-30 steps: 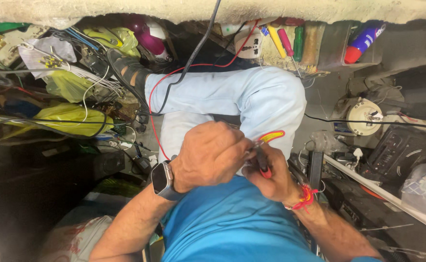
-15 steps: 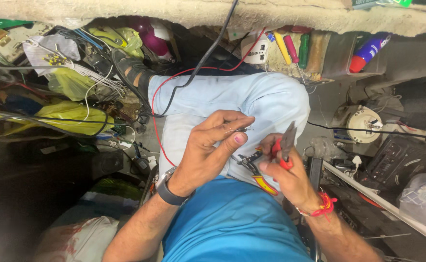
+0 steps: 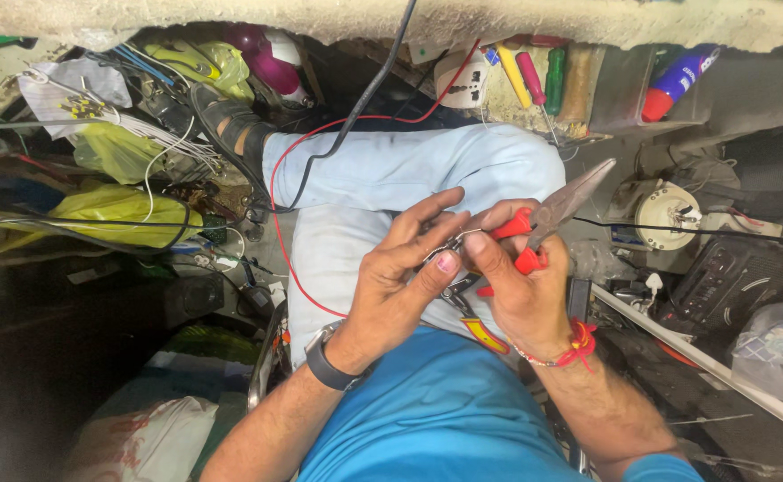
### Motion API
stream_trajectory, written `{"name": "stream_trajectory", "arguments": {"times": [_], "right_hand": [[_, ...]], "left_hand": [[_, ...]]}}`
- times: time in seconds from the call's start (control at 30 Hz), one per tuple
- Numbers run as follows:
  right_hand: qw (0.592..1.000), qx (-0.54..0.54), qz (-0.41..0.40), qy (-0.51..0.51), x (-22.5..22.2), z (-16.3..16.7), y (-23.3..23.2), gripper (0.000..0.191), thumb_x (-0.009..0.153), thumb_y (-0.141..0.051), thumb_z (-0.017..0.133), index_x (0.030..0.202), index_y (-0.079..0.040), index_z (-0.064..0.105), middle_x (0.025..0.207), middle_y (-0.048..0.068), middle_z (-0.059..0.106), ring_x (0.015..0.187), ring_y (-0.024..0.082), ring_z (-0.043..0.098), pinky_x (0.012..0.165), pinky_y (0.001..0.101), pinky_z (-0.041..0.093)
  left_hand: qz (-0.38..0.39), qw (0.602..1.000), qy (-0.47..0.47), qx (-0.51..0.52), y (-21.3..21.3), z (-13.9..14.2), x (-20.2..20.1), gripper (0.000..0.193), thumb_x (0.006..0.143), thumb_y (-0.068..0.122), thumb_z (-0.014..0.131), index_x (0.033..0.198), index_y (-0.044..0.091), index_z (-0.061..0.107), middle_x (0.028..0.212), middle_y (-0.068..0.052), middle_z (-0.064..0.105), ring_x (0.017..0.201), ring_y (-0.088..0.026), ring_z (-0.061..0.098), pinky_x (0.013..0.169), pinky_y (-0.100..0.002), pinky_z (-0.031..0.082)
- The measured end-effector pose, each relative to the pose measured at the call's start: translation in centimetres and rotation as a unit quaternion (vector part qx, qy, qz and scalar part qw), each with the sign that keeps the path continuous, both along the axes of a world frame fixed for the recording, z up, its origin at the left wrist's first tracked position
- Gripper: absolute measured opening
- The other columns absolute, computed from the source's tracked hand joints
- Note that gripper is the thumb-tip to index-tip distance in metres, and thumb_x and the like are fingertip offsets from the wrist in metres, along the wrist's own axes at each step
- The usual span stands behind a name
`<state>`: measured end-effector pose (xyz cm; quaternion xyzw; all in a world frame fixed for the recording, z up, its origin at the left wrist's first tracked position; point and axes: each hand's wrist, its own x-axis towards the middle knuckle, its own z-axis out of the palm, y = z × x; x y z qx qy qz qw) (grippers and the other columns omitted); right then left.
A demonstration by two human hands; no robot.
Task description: The person bends the leads of a small black electronic component using pliers, then inserts the component into a green circuit board and secures it by bending the leads with the pliers.
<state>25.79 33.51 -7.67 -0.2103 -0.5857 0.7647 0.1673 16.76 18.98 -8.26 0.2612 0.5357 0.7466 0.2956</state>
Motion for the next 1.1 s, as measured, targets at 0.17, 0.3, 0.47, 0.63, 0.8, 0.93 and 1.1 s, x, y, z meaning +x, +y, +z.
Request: {"name": "stream_trajectory", "arguments": {"times": [0.17, 0.3, 0.47, 0.63, 0.8, 0.93, 1.1], "right_hand": [[0.98, 0.159, 0.094, -0.074, -0.5, 1.6, 1.9, 0.014, 0.098, -0.003, 0.068, 0.108, 0.0, 0.059, 0.095, 0.006, 0.068, 0.082, 0.008, 0.063, 0.072, 0.0236, 0.053], [0.941, 0.269, 0.166, -0.123, -0.8, 2.6, 2.3, 0.012, 0.095, -0.005, 0.073, 0.101, -0.001, 0.063, 0.078, 0.003, 0.064, 0.07, 0.007, 0.055, 0.063, 0.0243, 0.047], [0.958, 0.226, 0.152, -0.093, -0.6, 2.8, 2.9, 0.022, 0.093, -0.006, 0.07, 0.111, -0.003, 0.059, 0.09, 0.0, 0.062, 0.081, 0.005, 0.055, 0.072, 0.0224, 0.048], [0.927, 0.33, 0.105, -0.147, 0.8, 2.2, 4.2, 0.049, 0.075, 0.001, 0.069, 0.121, -0.001, 0.051, 0.103, 0.008, 0.057, 0.09, 0.018, 0.052, 0.079, 0.033, 0.046], [0.85, 0.499, 0.148, -0.085, 1.6, 1.1, 4.8, 0.052, 0.074, 0.005, 0.063, 0.124, 0.0, 0.048, 0.114, 0.019, 0.053, 0.103, 0.034, 0.056, 0.09, 0.0426, 0.045], [0.819, 0.542, 0.168, -0.087, 1.5, 1.0, 5.6, 0.052, 0.071, 0.005, 0.067, 0.12, -0.001, 0.051, 0.109, 0.019, 0.053, 0.098, 0.035, 0.056, 0.086, 0.0441, 0.044], [0.827, 0.516, 0.212, -0.068, 1.1, 1.5, 5.9, 0.045, 0.074, 0.003, 0.071, 0.115, -0.003, 0.054, 0.101, 0.014, 0.055, 0.092, 0.032, 0.057, 0.079, 0.0411, 0.045]], "left_hand": [[-0.03, 0.998, -0.018, -0.045, -1.2, 1.5, -3.1, 0.059, 0.093, 0.023, 0.076, 0.145, 0.006, 0.053, 0.125, -0.008, 0.066, 0.113, -0.014, 0.063, 0.098, -0.03, 0.055], [-0.118, 0.956, 0.116, -0.242, -1.8, 2.2, -4.7, 0.034, 0.09, 0.02, 0.08, 0.119, 0.003, 0.075, 0.095, -0.006, 0.076, 0.078, -0.013, 0.07, 0.07, -0.03, 0.057], [-0.08, 0.987, -0.057, -0.129, -1.2, 1.3, -4.7, 0.02, 0.097, 0.011, 0.074, 0.11, -0.004, 0.074, 0.089, -0.011, 0.077, 0.077, -0.012, 0.072, 0.07, -0.028, 0.063], [-0.026, 0.966, -0.258, -0.023, -1.7, 0.7, -4.0, 0.02, 0.094, 0.006, 0.073, 0.109, -0.006, 0.069, 0.095, -0.018, 0.076, 0.084, -0.021, 0.076, 0.074, -0.035, 0.066], [-0.032, 0.944, -0.328, 0.028, -1.5, 0.6, -3.1, 0.02, 0.094, 0.004, 0.072, 0.11, -0.007, 0.066, 0.098, -0.02, 0.076, 0.085, -0.025, 0.077, 0.073, -0.036, 0.066], [-0.049, 0.933, -0.353, 0.043, -1.2, 0.7, -2.6, 0.018, 0.095, 0.001, 0.071, 0.11, -0.007, 0.064, 0.097, -0.02, 0.075, 0.085, -0.026, 0.077, 0.071, -0.035, 0.065], [-0.063, 0.935, -0.345, 0.06, -1.0, 0.9, -2.0, 0.019, 0.096, 0.001, 0.071, 0.111, -0.008, 0.064, 0.096, -0.019, 0.074, 0.086, -0.025, 0.076, 0.071, -0.034, 0.064]]}}
